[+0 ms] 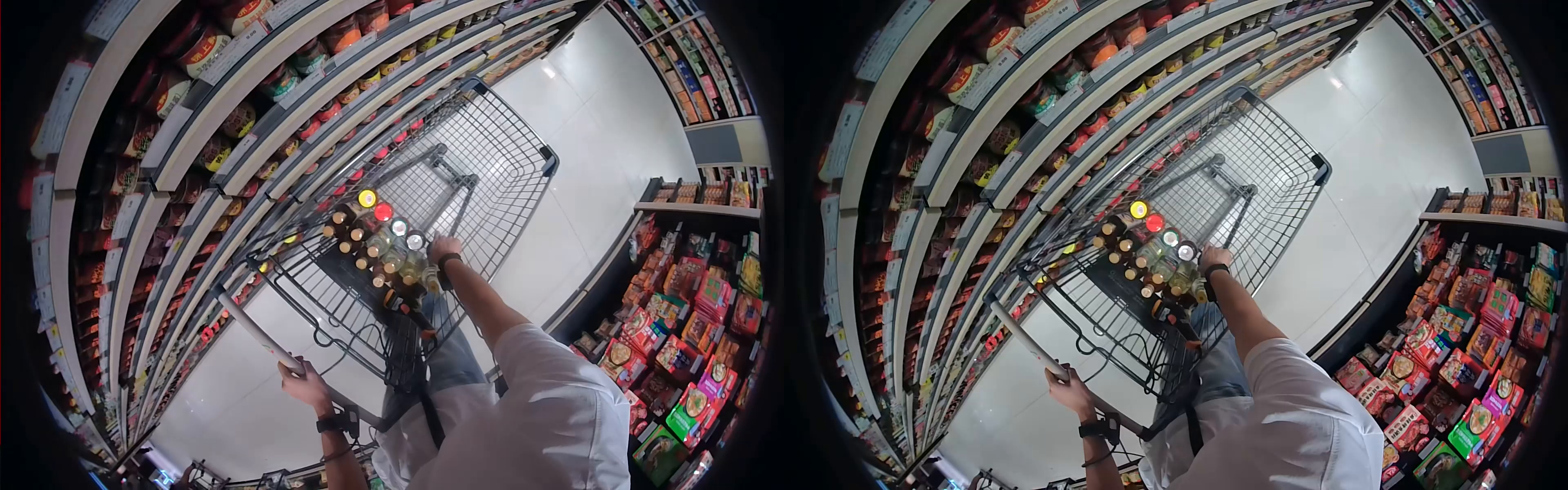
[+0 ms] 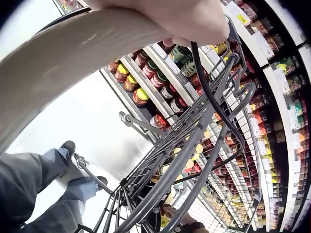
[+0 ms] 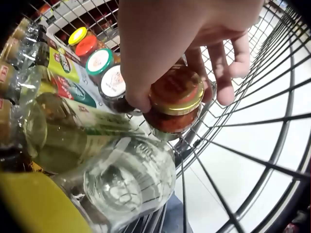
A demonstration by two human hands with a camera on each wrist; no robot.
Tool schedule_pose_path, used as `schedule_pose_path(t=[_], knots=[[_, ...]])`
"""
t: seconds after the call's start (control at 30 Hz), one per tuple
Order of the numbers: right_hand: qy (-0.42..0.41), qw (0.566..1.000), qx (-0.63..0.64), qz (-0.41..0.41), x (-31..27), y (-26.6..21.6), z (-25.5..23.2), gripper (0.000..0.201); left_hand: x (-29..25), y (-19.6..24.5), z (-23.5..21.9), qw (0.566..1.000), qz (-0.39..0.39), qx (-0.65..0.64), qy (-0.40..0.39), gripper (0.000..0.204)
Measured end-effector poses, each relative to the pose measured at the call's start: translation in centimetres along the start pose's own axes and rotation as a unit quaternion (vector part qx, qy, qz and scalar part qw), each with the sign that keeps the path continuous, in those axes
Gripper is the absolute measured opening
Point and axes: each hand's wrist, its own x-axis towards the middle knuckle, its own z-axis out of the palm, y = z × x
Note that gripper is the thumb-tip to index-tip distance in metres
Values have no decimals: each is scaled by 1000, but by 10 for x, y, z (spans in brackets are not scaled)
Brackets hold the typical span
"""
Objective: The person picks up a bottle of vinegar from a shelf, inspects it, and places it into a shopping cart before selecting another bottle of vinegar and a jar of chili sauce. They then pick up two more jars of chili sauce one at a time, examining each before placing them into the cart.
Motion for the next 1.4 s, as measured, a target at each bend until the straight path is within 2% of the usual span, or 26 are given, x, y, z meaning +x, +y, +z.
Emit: schedule_pose_path(t=[0.1, 0.13, 0.17, 0.27, 0.33, 0.37, 0.43, 0.5, 0.57, 0.6, 0.63, 0.67, 0.7, 0.73, 0.77, 0.8, 0.87, 0.9, 0.93, 1.0, 1.03, 1.13, 1.17, 1.23, 1.3, 1.4], knots=[[12, 1000, -3, -21, 11, -3, 21, 39, 0, 4, 0, 1000, 17, 12, 2, 23], [-18, 999, -24, -41, 14, -4, 23, 59, -1, 10, -1, 1000, 19, 20, 8, 21], [-48, 998, -13, -43, 17, -3, 25, 59, 0, 14, -2, 999, 21, 28, 15, 20], [-24, 997, 62, -38, 17, 1, 41, 55, -2, 10, -2, 998, 40, 47, 29, 17], [-63, 994, 91, -12, 11, 3, 31, 52, 1, 1, 2, 999, 30, 27, 32, 18], [-84, 994, 65, -33, 34, 7, 59, 55, 2, 1, 2, 999, 31, 31, 33, 18], [-146, 987, 49, -50, 25, 11, 27, 72, 1, 4, 0, 998, 31, 37, 35, 19], [-75, 989, 128, 11, 50, 18, 50, 81, 2, -1, 2, 999, 13, 32, 28, 23], [-107, 953, 281, -34, 28, 39, -12, 80, 0, 6, -1, 999, 8, 28, 22, 26], [-43, 926, 373, -48, 39, 47, -6, 72, 2, -17, 5, 999, 22, 38, 22, 36], [-21, 865, 498, -47, 57, 58, 2, 62, 3, -17, 4, 999, 28, 26, 25, 39], [-4, 754, 655, -57, 68, 65, 6, 47, 3, -9, 5, 999, 33, 17, 25, 42], [51, 701, 698, -137, 48, 72, -22, 29, 2, -6, 3, 999, 37, 12, 19, 45], [35, 740, 669, -60, -9, 71, -80, 24, 1, -10, 1, 1000, 27, 10, 3, 55], [79, 687, 713, -112, -10, 76, -83, 23, 0, -11, 2, 1000, 20, 6, -15, 66], [47, 702, 707, -66, -55, 78, -119, 22, -2, 1, 0, 998, 11, -53, -29, 73], [88, 753, 637, -137, -68, 96, -111, 26, -7, 25, -16, 983, -7, -175, -49, 87], [113, 781, 591, -167, -76, 102, -102, 28, -4, 20, -14, 979, 8, -192, -69, 92], [177, 834, 490, -180, -89, 100, -93, 28, -1, 11, -11, 974, 24, -208, -91, 96], [192, 908, 335, -164, -153, 96, -84, 21, 2, -6, -4, 961, 42, -244, -120, 100], [222, 913, 280, -196, -165, 94, -62, 21, 1, -10, -1, 955, 47, -264, -126, 100], [240, 934, 242, -104, -251, 48, -10, 30, 3, -7, -6, 937, 47, -313, -148, 96], [156, 958, 228, -81, -277, 33, -2, 33, 2, -5, -9, 930, 40, -327, -161, 94], [221, 959, 153, -96, -322, 5, 19, 30, 1, -4, -11, 926, 37, -337, -168, 91], [292, 945, 137, -60, -327, -11, 40, 28, 1, -11, -5, 927, 47, -333, -166, 90], [289, 946, 144, -39, -325, -12, 47, 28, 1, -18, -2, 933, 63, -314, -166, 89]])
